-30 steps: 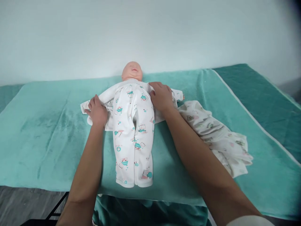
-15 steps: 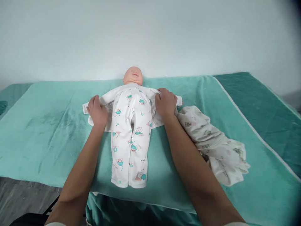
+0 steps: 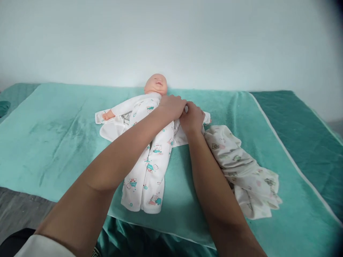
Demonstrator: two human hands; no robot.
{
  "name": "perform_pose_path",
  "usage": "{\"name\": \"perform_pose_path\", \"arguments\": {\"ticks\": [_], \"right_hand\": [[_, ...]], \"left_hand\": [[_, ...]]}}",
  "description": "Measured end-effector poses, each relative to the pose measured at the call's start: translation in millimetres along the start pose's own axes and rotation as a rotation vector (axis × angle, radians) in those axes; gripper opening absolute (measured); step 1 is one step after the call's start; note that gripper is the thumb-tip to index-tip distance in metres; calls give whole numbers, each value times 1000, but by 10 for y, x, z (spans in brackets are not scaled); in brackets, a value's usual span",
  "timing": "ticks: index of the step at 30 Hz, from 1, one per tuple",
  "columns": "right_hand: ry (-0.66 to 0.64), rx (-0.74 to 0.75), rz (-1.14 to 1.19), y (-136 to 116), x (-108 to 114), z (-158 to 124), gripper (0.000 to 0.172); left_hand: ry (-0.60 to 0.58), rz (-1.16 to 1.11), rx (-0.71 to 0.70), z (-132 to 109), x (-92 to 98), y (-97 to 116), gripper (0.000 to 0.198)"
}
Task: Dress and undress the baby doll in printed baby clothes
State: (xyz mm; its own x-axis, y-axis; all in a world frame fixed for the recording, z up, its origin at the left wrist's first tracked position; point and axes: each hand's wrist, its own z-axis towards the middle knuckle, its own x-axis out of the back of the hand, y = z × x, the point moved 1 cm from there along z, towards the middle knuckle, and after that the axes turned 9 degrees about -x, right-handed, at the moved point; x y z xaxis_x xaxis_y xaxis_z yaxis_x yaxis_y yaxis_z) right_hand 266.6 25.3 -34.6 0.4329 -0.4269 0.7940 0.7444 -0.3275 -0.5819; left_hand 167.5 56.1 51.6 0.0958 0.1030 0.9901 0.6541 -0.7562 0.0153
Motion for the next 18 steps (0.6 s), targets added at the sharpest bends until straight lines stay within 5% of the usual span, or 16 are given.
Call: {"name": "perform_pose_path", "arguments": {"ticks": [18], "right_hand": [[-43, -37, 72, 2, -36, 21, 39]], "left_hand": [[-25, 78, 105, 100, -110, -191, 43]]}}
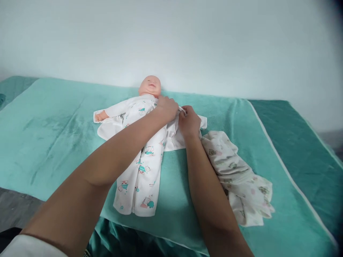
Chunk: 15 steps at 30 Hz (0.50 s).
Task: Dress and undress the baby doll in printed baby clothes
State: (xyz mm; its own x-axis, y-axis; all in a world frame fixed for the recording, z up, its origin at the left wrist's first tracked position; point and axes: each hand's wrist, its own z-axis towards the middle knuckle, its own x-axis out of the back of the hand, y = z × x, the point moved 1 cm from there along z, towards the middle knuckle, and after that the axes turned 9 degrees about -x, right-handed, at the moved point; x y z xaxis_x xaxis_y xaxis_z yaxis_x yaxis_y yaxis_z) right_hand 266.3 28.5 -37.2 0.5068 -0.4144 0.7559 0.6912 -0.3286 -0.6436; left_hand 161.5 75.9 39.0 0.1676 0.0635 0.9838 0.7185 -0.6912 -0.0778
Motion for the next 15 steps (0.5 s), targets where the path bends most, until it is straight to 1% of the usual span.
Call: {"name": "perform_pose_path", "arguments": {"ticks": [4, 8, 11, 15], "right_hand": [[-4, 7, 8, -2, 6, -2, 40], [-15, -33, 31, 25, 40, 20, 41], [-15, -68, 73, 66, 66, 61, 37], [-27, -101, 136, 125, 79, 116, 35]], "left_hand": [[-50, 4, -28, 41, 1, 17, 41], [-53, 9, -29, -15, 113, -33, 41], [-24, 38, -24, -104, 241, -126, 44], [23, 40, 23, -238, 383, -315, 47]]}}
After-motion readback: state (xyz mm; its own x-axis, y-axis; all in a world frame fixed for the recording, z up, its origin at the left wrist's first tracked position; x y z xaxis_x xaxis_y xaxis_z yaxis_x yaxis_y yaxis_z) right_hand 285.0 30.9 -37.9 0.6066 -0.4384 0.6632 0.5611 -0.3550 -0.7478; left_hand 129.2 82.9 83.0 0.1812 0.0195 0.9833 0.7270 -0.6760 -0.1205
